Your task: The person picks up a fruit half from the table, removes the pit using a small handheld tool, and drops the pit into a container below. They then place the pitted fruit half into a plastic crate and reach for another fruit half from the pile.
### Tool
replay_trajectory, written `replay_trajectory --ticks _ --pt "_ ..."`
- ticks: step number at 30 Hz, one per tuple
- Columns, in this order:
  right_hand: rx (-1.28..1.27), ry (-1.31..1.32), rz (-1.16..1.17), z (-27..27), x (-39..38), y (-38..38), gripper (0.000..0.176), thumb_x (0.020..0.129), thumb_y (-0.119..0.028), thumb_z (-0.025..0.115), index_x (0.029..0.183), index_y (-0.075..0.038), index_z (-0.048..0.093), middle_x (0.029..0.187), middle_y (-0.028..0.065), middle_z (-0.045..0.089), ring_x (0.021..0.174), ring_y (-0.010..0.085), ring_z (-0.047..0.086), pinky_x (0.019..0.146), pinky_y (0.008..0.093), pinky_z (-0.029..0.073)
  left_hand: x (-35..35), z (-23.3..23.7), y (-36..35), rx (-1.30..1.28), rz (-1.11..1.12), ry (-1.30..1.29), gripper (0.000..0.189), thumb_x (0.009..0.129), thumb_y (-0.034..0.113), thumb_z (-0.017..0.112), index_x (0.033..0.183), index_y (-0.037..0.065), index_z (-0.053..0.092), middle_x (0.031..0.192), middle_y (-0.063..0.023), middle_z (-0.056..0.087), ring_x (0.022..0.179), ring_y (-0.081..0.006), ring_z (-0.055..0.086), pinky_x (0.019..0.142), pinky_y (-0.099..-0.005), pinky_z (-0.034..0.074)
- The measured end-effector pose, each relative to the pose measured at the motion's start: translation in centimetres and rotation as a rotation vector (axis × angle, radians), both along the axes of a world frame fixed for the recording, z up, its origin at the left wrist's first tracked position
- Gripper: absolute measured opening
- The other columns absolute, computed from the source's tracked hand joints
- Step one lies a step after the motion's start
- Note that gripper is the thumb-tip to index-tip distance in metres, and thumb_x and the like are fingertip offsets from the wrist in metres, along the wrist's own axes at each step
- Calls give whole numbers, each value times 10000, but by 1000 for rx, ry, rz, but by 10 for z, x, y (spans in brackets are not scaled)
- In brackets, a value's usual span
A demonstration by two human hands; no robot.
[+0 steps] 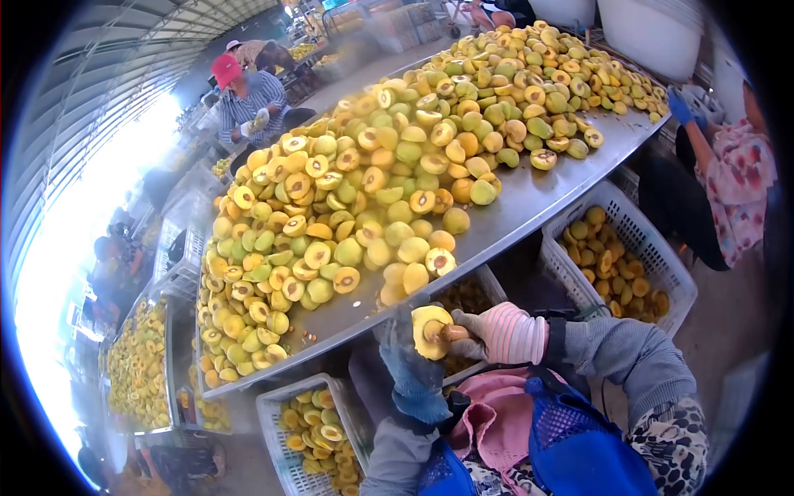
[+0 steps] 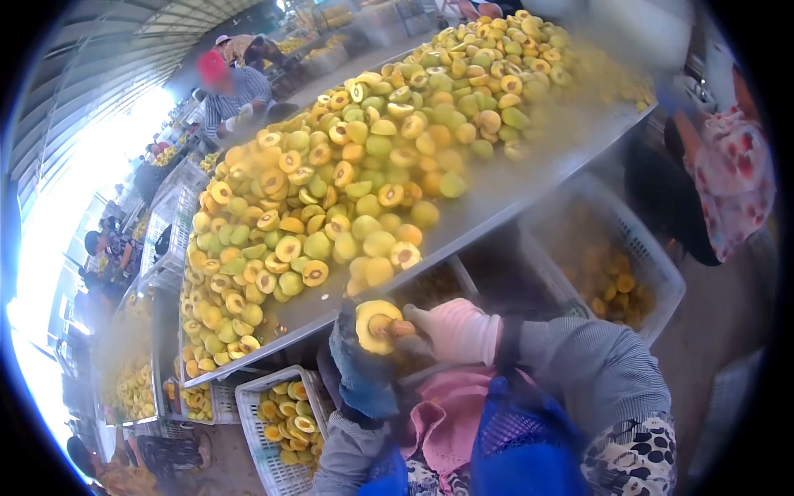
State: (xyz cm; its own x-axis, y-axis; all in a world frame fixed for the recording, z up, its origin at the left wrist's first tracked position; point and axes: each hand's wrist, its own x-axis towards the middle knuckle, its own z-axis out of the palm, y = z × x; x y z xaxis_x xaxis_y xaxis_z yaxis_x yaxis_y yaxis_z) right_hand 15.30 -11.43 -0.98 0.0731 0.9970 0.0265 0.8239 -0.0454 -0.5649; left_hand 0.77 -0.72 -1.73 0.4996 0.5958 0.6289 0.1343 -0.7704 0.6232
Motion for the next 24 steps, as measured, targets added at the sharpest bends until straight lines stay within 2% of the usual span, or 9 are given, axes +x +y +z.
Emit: replay_trajectory --ticks 5,8,11,12,13,15,20,23,24 --pt "-53 222 -37 6 -8 -10 401 944 -382 562 1214 -86 565 762 201 653 719 403 637 648 461 490 -4 5 -2 92 -56 27 279 861 105 678 1101 -26 626 1023 -171 693 902 -327 673 818 -413 536" --pt "57 535 -57 -16 -24 -14 446 969 -438 550 1184 -56 632 769 206 666 721 372 663 654 406 519 -3 -4 -7 -673 -116 -353 234 900 101 652 1078 -50 646 1023 -165 689 917 -266 664 824 -394 532" --pt "-13 638 -84 3 -26 -16 397 982 -412 556 1073 -44 675 869 123 701 816 237 674 736 347 517 0 11 -7 -313 -134 -206 276 934 175 630 1070 -63 665 1017 -150 684 916 -221 650 824 -353 528" --pt "-71 655 -111 11 -26 -15 373 981 -401 569 1045 -52 684 881 80 709 835 189 669 760 330 514 3 18 -6 -391 -194 -232 284 933 180 632 1075 -65 664 1009 -149 686 908 -222 653 822 -349 530" --pt "-82 1010 -95 4 -30 -14 424 993 -424 551 1062 -28 685 827 32 683 766 133 629 723 310 507 5 25 -5 -469 -251 -259 292 933 185 635 1079 -66 664 1001 -149 687 899 -223 655 821 -344 532" --pt "-275 1211 -129 5 -28 -16 439 1001 -421 540 1084 -13 681 833 13 665 768 105 596 731 299 500 1 35 2 -1003 -454 -357 298 929 185 644 1082 -70 664 986 -149 690 883 -222 660 816 -335 536" --pt "-88 939 -32 -20 -23 -13 393 1001 -372 550 1107 -18 681 725 -39 577 650 41 495 576 216 410 2 4 30 -1149 -809 -210 267 930 72 623 1146 -84 639 1082 -163 689 952 -197 661 864 -311 536" --pt "-399 1036 -166 -25 -9 -18 327 987 -272 532 1035 32 642 825 16 621 783 85 538 715 266 452 8 -6 24 -1193 -703 -355 262 934 28 609 1175 -74 623 1133 -143 678 994 -177 647 896 -285 523" --pt "-203 943 -99 -20 -14 -19 307 989 -264 533 1020 20 646 859 15 623 781 99 556 724 249 454 13 -10 18 -1183 -591 -405 257 934 18 608 1177 -67 621 1145 -130 674 1004 -167 640 902 -275 517"
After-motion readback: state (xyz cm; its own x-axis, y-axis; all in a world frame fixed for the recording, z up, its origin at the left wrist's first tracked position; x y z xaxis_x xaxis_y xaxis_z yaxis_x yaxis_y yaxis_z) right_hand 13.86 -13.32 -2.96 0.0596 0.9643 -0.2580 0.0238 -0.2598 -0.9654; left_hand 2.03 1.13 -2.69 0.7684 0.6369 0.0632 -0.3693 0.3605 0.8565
